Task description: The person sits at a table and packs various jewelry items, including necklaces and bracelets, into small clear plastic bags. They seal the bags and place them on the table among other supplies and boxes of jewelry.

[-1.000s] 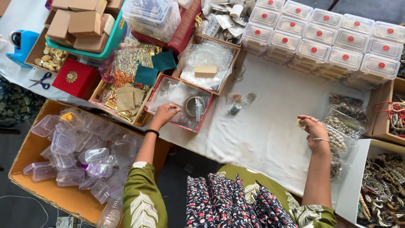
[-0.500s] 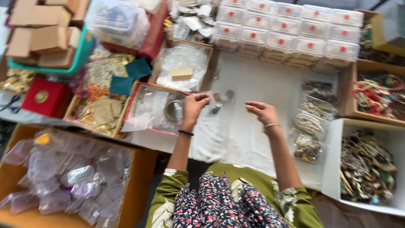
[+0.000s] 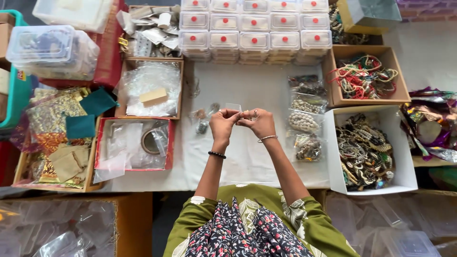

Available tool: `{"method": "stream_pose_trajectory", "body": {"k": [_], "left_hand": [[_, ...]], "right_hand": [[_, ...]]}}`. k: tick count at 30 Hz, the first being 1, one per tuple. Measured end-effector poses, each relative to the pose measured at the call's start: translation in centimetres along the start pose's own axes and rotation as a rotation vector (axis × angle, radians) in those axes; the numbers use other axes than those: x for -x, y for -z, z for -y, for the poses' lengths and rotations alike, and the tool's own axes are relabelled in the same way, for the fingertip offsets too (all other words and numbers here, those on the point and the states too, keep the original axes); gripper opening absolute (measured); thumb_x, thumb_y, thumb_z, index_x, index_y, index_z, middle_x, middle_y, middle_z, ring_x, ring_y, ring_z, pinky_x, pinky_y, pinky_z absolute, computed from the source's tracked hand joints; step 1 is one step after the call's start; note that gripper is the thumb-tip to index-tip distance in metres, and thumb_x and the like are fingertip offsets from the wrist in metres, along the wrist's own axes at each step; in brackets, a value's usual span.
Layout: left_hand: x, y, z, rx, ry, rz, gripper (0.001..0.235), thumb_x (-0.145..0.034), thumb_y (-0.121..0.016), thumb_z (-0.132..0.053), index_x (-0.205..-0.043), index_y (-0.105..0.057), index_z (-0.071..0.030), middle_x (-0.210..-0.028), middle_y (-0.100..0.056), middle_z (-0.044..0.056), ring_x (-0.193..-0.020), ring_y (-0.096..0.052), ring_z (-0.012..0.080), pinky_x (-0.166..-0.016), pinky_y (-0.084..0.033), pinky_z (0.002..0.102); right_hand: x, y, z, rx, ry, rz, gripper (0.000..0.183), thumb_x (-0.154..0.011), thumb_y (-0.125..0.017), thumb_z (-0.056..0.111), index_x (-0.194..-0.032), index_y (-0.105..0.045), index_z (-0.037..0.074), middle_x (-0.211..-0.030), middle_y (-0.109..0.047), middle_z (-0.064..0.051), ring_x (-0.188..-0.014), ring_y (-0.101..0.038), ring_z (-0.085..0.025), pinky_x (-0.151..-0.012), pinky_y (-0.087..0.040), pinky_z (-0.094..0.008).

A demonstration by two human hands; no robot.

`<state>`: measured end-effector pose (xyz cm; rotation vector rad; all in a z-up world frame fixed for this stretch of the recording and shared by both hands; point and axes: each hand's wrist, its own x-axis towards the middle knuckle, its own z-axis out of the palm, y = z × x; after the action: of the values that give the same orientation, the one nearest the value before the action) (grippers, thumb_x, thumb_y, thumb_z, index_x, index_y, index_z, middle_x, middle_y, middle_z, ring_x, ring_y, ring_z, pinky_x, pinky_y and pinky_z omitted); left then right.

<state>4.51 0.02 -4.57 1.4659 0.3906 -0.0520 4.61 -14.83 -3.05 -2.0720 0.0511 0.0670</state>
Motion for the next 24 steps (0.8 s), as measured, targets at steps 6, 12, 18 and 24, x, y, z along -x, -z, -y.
{"method": "stream_pose_trajectory", "body": {"k": [6, 12, 18, 24], "left_hand": [[0.6, -0.3, -0.8, 0.02, -0.028, 0.049, 0.015, -0.082, -0.084, -0.012, -0.089, -0.078, 0.0, -0.083, -0.078, 0.007, -0.074, -0.072, 0.0088, -0.069, -0.059, 0.024], [3.3, -2.0, -2.3, -0.683, -0.441, -0.178, 0.01, -0.087, -0.082, -0.015, -0.087, -0.078, -0.006, -0.081, -0.074, 0.01, -0.068, -0.071, 0.0231, -0.064, -0.055, 0.034], [3.2, -1.0, -3.4, -0.66, -0.524, 0.149, 0.023, -0.09, -0.078, -0.014, -0.113, -0.076, -0.014, -0.105, -0.073, 0.006, -0.095, -0.071, 0.0228, -0.083, -0.055, 0.035], [3.3, -0.8, -6.7, -1.176, -0.855, 0.327, 0.088, -0.059, -0.088, -0.02, -0.141, -0.057, -0.015, -0.144, -0.055, 0.0, -0.138, -0.036, 0.0281, -0.102, -0.03, 0.051]], "right_hand": [[-1.1, 0.2, -4.8, -0.484, -0.149, 0.158, 0.018, -0.085, -0.085, 0.021, -0.093, -0.082, 0.005, -0.091, -0.08, -0.004, -0.086, -0.073, -0.008, -0.079, -0.057, -0.024], [-1.0, 0.4, -3.0, -0.003, -0.075, -0.057, 0.018, -0.08, -0.086, 0.019, -0.089, -0.081, 0.004, -0.079, -0.075, 0.0, -0.068, -0.068, -0.007, -0.064, -0.055, -0.026], [-1.7, -0.3, -8.4, -0.446, -0.142, 0.012, 0.022, -0.08, -0.085, 0.022, -0.076, -0.076, 0.002, -0.076, -0.074, 0.004, -0.073, -0.065, -0.001, -0.07, -0.058, -0.021], [-2.1, 1.0, -7.8, -0.252, -0.193, 0.091, 0.023, -0.08, -0.088, 0.02, -0.075, -0.073, 0.003, -0.072, -0.071, 0.002, -0.069, -0.059, -0.003, -0.064, -0.051, -0.023]]}}
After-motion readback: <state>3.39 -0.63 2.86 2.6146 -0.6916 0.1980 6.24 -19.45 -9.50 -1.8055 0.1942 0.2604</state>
